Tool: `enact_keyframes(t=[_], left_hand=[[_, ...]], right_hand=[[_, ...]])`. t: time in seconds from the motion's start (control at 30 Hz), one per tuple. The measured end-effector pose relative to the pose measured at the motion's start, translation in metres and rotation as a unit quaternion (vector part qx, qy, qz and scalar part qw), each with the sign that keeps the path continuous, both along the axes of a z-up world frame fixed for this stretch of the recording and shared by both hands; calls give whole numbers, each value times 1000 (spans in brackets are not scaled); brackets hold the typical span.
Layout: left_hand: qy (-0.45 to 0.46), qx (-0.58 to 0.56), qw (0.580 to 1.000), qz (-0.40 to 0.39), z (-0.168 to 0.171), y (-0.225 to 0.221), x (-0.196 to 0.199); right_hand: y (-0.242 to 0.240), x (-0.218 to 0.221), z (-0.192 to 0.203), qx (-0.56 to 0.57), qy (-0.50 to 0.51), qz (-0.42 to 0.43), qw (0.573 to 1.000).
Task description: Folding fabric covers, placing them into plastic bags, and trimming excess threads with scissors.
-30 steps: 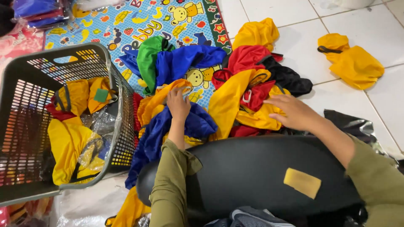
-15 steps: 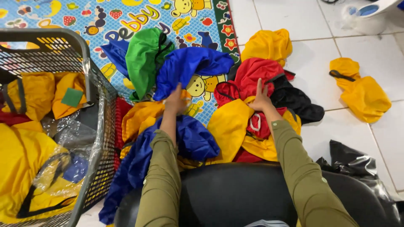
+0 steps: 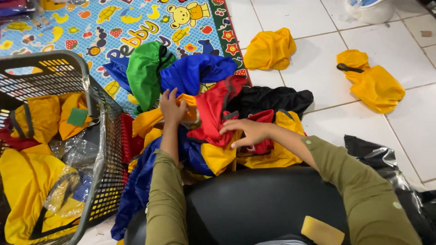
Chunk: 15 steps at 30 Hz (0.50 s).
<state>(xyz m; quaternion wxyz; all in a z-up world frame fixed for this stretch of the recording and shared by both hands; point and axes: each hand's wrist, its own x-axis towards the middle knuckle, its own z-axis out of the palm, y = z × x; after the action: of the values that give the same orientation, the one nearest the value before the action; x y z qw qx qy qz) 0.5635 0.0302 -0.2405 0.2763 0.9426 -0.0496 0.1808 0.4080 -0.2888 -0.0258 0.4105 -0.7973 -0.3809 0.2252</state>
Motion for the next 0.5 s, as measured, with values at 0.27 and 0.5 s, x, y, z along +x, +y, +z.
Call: enact_keyframes(t=[0.27, 0.5], left_hand=[[203, 78, 975, -44, -82, -10, 18], [121, -83, 989, -29, -12, -6, 31]], right_hand=[[-18, -22, 24, -147, 71, -1, 987], [4, -36, 1, -232, 15, 26, 972]])
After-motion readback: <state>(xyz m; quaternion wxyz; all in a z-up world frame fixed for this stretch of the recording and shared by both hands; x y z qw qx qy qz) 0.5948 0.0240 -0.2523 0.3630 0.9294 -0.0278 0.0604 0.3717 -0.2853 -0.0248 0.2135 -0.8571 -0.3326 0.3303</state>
